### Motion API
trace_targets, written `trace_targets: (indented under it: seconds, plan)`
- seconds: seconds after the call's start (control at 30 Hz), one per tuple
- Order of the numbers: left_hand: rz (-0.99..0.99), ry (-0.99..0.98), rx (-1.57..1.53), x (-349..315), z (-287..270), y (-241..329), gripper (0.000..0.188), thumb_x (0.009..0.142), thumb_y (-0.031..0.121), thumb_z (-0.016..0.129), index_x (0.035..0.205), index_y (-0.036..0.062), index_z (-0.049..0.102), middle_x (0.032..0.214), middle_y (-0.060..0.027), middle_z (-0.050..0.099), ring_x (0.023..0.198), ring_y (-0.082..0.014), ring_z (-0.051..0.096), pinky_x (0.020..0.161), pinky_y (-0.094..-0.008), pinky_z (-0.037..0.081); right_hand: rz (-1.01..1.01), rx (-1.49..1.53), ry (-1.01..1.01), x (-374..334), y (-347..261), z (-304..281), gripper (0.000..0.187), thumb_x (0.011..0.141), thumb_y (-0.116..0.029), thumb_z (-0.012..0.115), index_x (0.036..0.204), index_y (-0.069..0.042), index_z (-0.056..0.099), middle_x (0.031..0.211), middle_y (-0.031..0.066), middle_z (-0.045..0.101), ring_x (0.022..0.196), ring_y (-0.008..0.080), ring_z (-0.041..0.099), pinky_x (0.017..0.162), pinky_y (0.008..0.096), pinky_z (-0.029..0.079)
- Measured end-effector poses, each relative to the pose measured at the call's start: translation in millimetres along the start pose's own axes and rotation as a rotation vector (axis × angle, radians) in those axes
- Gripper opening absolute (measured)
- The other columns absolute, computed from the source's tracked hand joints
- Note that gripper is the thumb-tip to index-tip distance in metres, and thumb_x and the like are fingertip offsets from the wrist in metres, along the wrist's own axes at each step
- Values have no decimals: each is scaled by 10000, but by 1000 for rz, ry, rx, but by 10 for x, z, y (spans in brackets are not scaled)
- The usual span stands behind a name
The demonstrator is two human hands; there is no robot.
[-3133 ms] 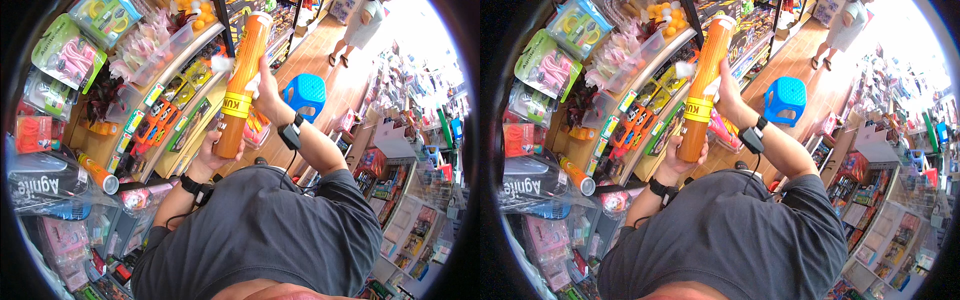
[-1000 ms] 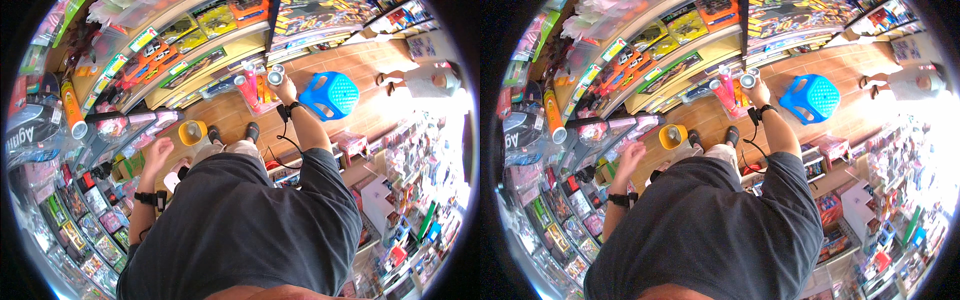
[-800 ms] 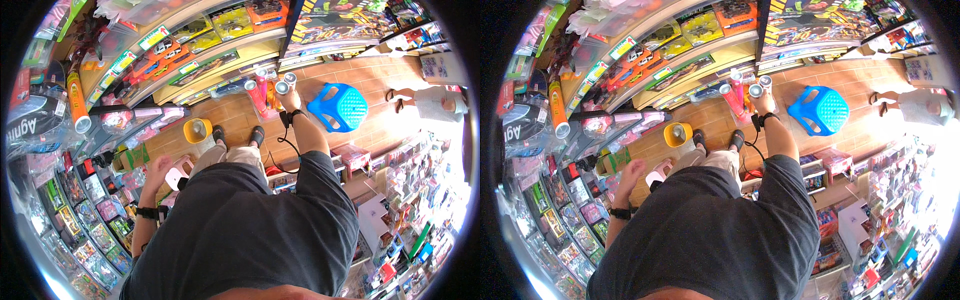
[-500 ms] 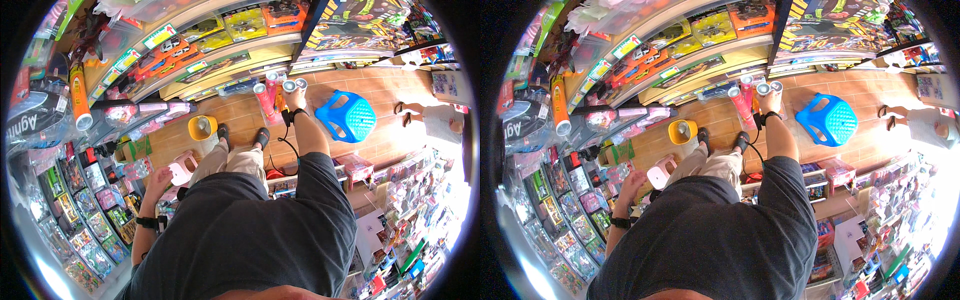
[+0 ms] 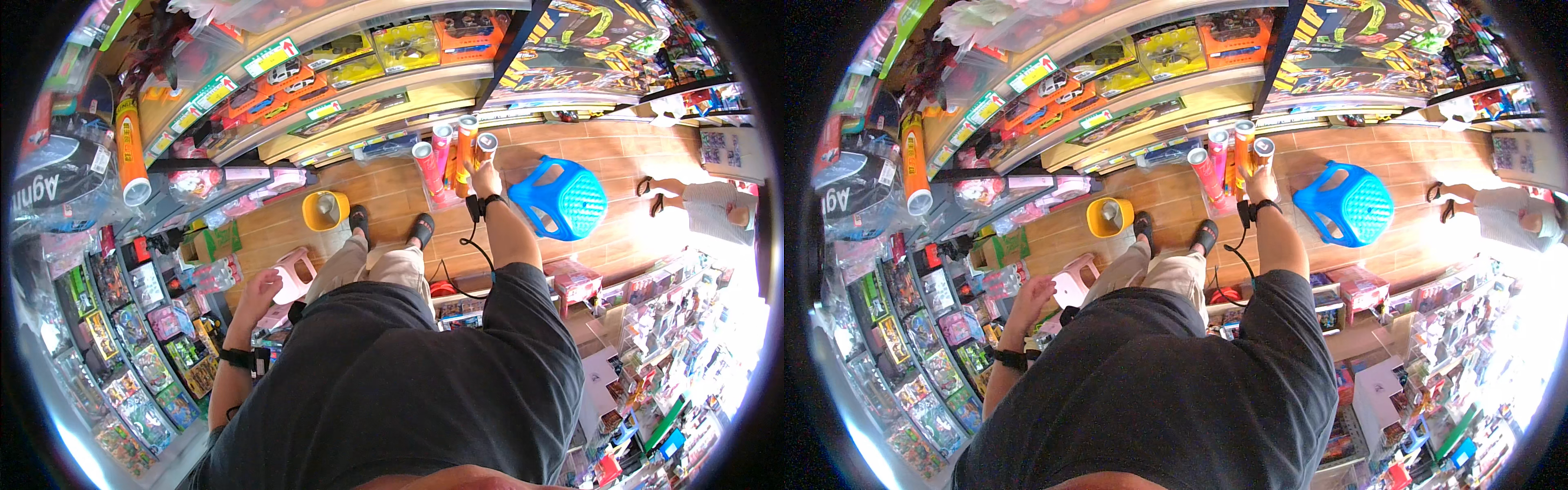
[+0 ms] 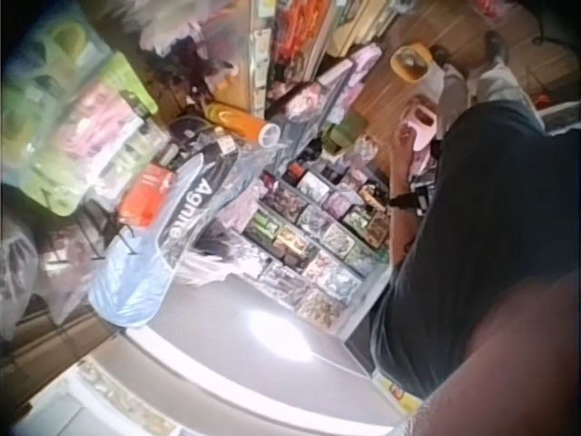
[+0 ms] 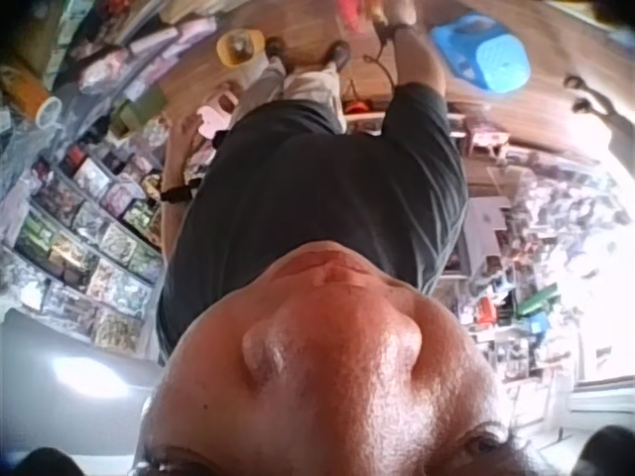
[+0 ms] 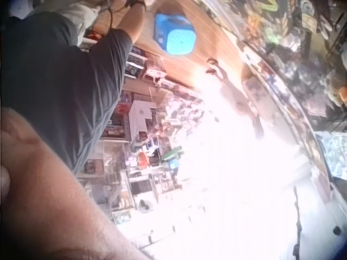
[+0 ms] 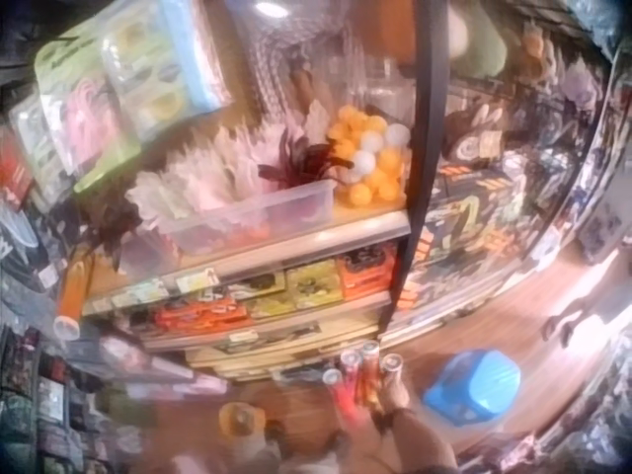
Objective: The person wipes cylindrical containers, a toy ball, and shuttlecock tubes with a white cloth, handling them one at a time before returning them to the store shelves.
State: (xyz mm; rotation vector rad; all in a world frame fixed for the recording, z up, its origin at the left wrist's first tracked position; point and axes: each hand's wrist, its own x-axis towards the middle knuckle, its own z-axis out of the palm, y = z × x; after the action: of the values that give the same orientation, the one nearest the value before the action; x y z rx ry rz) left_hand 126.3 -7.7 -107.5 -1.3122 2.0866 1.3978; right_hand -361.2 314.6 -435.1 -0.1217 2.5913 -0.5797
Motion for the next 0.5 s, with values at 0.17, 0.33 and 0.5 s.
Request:
trace_targets:
  seconds: [0.17, 0.33, 0.5]
  plan:
    - [73, -39, -88, 62, -92, -35, 375, 942, 241, 677, 1223, 6, 597, 1087, -102, 682, 998, -166, 642, 876, -303, 514, -97, 85, -94, -335, 527, 292, 610, 898, -571, 596, 1186, -34, 599, 1058, 239, 690, 1002, 419, 652, 834, 541, 509]
    - [142, -27, -141, 39, -269, -34, 373, 965, 306, 653, 1203, 26, 592, 1122, -112, 691, 1040, -159, 651, 897, -311, 522, -664, -324, -60, -895, 1348, 611, 442, 920, -102, 437, 1353, -151, 513, 1258, 166, 603, 894, 357, 660, 724, 475, 549]
    - [214, 51, -883, -122, -847, 83, 446, 989, 352, 591, 1287, 31, 509, 1226, -154, 616, 1129, -278, 616, 996, -427, 500, -169, -253, -265, -1440, 1571, 811, 447, 921, -487, 568, 1082, -94, 708, 1034, 274, 679, 975, 439, 649, 824, 510, 505]
